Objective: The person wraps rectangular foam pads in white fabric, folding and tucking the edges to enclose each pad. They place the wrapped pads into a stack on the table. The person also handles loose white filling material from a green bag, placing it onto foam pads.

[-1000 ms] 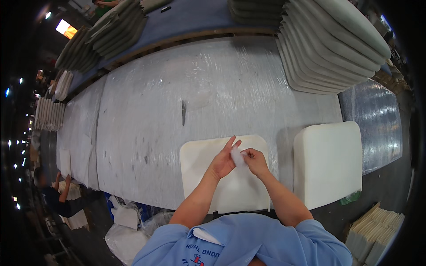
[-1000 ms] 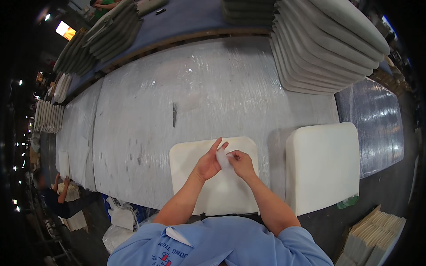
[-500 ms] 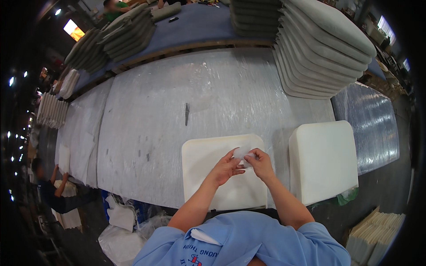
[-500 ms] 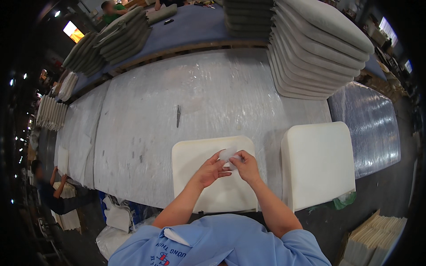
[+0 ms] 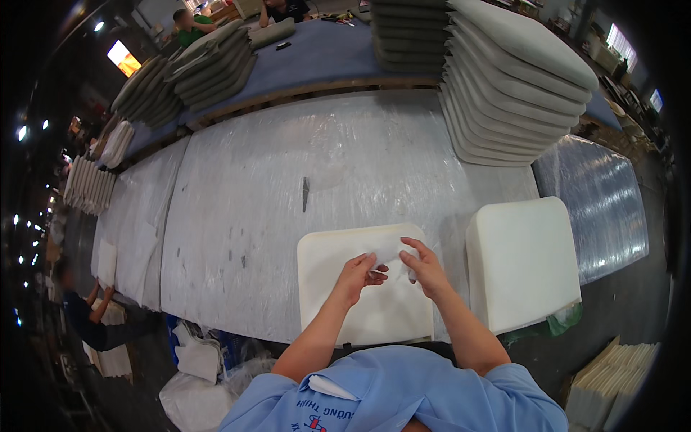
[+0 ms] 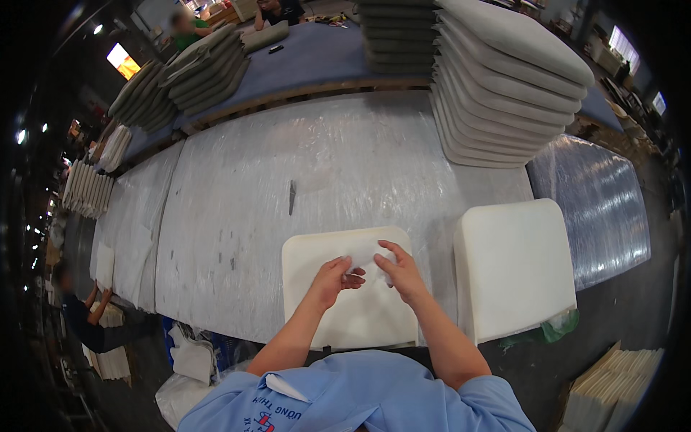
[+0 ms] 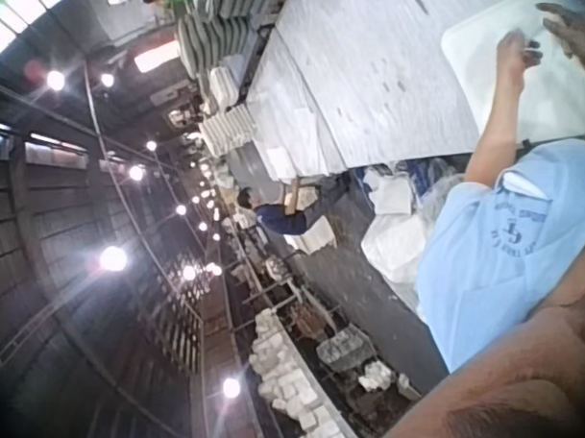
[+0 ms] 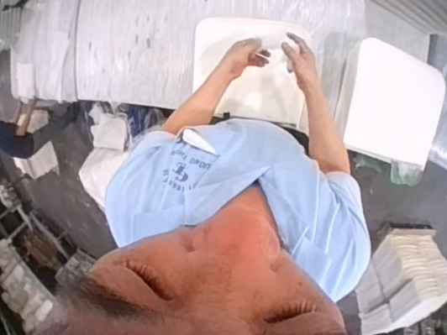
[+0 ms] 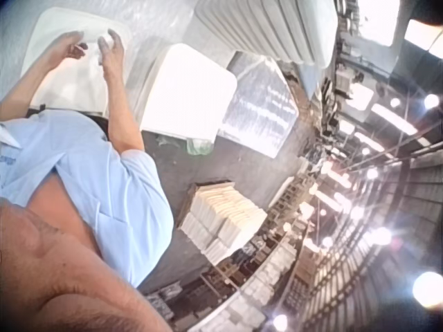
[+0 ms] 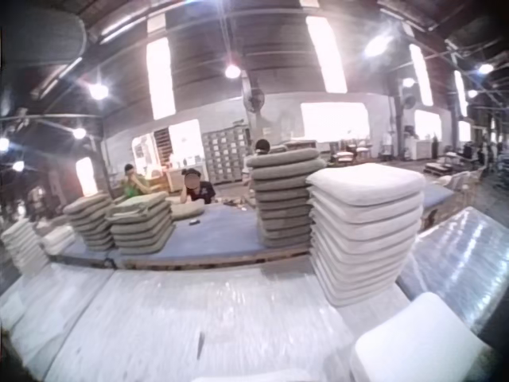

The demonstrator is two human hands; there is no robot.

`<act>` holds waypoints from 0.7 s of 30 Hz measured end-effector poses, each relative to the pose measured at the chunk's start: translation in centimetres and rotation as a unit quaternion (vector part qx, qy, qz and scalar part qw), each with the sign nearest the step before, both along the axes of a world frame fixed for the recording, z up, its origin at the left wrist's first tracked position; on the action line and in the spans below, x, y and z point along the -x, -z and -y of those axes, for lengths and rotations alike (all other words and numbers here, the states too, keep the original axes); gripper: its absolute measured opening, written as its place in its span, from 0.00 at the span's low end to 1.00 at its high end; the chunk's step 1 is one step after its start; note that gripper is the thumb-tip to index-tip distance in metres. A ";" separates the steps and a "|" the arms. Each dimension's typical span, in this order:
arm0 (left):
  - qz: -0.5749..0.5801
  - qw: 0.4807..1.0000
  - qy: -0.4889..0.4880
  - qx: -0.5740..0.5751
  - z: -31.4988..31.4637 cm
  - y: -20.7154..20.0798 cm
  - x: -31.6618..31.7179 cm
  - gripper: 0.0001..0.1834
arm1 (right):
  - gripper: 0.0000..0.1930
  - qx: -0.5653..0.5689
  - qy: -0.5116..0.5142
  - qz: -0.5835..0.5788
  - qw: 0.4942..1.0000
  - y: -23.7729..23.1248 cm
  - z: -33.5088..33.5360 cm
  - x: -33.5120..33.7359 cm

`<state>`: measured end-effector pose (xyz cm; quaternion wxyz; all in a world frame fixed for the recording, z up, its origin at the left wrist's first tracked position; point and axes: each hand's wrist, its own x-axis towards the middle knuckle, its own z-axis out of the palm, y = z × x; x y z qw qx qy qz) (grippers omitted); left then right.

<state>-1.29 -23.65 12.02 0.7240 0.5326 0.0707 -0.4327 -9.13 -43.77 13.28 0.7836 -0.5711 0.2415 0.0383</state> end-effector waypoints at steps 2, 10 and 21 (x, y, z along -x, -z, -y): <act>0.070 0.995 0.041 -0.052 0.6 -0.5 0.4 0.18 | 0.13 0.033 -0.042 -0.020 0.998 -0.2 -0.3 -0.4; 0.123 0.991 0.027 -0.048 0.9 -1.7 0.8 0.11 | 0.08 -0.078 -0.032 -0.029 0.996 0.3 -0.5 -0.2; -0.032 0.995 -0.031 0.090 1.0 -3.0 2.2 0.16 | 0.14 -0.188 0.047 -0.068 0.979 -0.3 0.4 1.1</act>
